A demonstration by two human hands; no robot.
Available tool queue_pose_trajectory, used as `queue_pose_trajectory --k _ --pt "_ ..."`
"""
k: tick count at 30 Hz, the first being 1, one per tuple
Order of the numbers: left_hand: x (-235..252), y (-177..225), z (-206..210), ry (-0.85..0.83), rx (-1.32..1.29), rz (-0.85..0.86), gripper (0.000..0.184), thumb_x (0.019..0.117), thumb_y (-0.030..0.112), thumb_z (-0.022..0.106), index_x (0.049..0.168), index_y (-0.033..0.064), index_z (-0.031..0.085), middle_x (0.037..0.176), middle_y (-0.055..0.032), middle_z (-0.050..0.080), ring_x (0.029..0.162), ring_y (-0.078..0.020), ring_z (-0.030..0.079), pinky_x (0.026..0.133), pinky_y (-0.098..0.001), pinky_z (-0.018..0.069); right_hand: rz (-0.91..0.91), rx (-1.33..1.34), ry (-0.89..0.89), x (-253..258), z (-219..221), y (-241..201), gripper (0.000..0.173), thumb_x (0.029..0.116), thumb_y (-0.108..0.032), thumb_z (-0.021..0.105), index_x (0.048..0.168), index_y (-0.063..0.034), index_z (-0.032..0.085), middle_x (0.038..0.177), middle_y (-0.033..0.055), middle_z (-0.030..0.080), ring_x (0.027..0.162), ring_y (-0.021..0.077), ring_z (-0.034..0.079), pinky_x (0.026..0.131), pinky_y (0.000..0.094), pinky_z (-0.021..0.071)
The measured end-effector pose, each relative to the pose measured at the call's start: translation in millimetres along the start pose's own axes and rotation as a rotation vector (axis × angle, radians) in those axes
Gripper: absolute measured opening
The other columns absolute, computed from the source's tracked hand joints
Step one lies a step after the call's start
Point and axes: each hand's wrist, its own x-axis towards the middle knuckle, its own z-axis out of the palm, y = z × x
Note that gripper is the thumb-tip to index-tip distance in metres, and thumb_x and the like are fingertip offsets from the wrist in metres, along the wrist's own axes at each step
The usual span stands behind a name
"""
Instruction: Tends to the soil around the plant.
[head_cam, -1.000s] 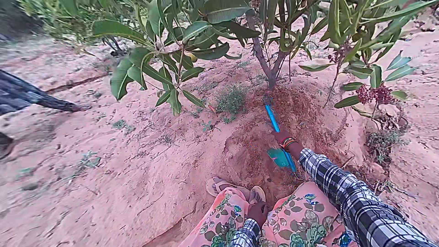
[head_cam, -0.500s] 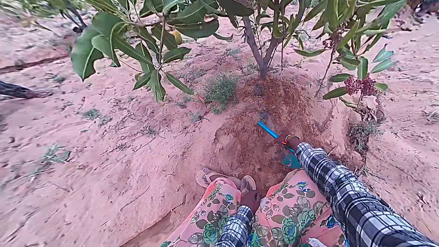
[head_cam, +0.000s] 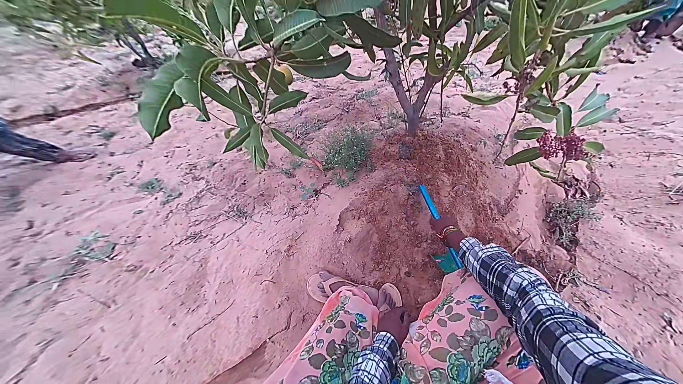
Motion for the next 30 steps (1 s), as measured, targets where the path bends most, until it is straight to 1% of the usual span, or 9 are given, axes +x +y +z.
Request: queue_pose_trajectory --k 2,6,11,14,20,24,27,29,30 --pt "0 -1 0 0.005 -0.014 -0.006 0.043 0.1089 0.035 0.042 0.137 0.0122 0.065 0.134 -0.0126 0.068 0.128 -0.0283 0.063 0.113 -0.0532 0.0436 -0.074 0.052 0.036 -9 -14 -22 0.052 0.1042 -0.044 0.056 0.128 0.0023 0.063 0.123 0.0240 0.066 0.116 0.0351 0.064 0.101 0.0532 0.0486" --pt "3 -5 0 0.013 -0.032 -0.003 0.042 0.1086 0.034 0.043 0.137 0.0118 0.066 0.132 -0.0125 0.069 0.127 -0.0272 0.064 0.114 -0.0515 0.0431 -0.209 0.250 0.169 -23 -45 -62 0.052 0.1043 -0.044 0.059 0.118 0.0060 0.064 0.107 0.0268 0.067 0.100 0.0385 0.065 0.091 0.0567 0.0493" --pt "2 -8 0 0.053 -0.045 0.021 0.041 0.1084 0.032 0.045 0.134 0.0092 0.067 0.129 -0.0150 0.070 0.125 -0.0292 0.065 0.113 -0.0506 0.0448 -0.166 0.062 0.029 -22 -43 -49 0.053 0.1038 -0.037 0.059 0.134 0.0058 0.058 0.131 0.0279 0.062 0.123 0.0381 0.060 0.106 0.0556 0.0453" --pt "3 -6 0 0.036 -0.012 0.014 0.042 0.1084 0.033 0.044 0.135 0.0105 0.066 0.130 -0.0146 0.070 0.126 -0.0295 0.064 0.112 -0.0520 0.0450 -0.167 0.033 0.020 -22 -36 -38 0.053 0.1038 -0.041 0.058 0.130 0.0047 0.061 0.129 0.0268 0.064 0.122 0.0378 0.061 0.104 0.0559 0.0460" --pt "6 -10 3 0.028 -0.005 0.025 0.043 0.1090 0.035 0.043 0.136 0.0101 0.066 0.131 -0.0152 0.069 0.126 -0.0300 0.064 0.112 -0.0527 0.0451 -0.237 0.267 0.129 -22 -54 -46 0.052 0.1038 -0.042 0.061 0.123 0.0063 0.064 0.114 0.0280 0.066 0.107 0.0390 0.064 0.096 0.0565 0.0480" --pt "4 -9 2 0.030 -0.008 0.022 0.042 0.1088 0.034 0.043 0.134 0.0098 0.067 0.130 -0.0148 0.070 0.125 -0.0295 0.064 0.112 -0.0523 0.0448 -0.218 0.215 0.073 -30 -48 -55 0.055 0.1038 -0.043 0.060 0.128 0.0064 0.062 0.124 0.0293 0.064 0.118 0.0402 0.062 0.103 0.0569 0.0461" --pt "4 -9 3 0.056 -0.009 0.026 0.042 0.1083 0.035 0.045 0.132 0.0098 0.068 0.127 -0.0147 0.071 0.123 -0.0296 0.066 0.111 -0.0524 0.0454 -0.214 0.171 0.037 -23 -39 -54 0.054 0.1030 -0.042 0.062 0.127 0.0055 0.062 0.124 0.0285 0.064 0.118 0.0394 0.062 0.103 0.0570 0.0455" --pt "5 -9 5 0.065 -0.002 0.024 0.042 0.1078 0.036 0.045 0.131 0.0110 0.069 0.125 -0.0138 0.072 0.121 -0.0289 0.067 0.110 -0.0523 0.0467 -0.219 0.252 0.099 -18 -37 -55 0.054 0.1023 -0.045 0.062 0.125 0.0046 0.064 0.118 0.0274 0.067 0.111 0.0395 0.065 0.099 0.0576 0.0484" --pt "6 -9 5 0.064 0.006 0.021 0.042 0.1078 0.036 0.045 0.131 0.0115 0.069 0.126 -0.0134 0.072 0.121 -0.0287 0.067 0.110 -0.0520 0.0468 -0.249 0.314 0.147 -18 -39 -58 0.055 0.1025 -0.047 0.061 0.124 0.0038 0.064 0.110 0.0262 0.069 0.101 0.0383 0.067 0.093 0.0567 0.0518"
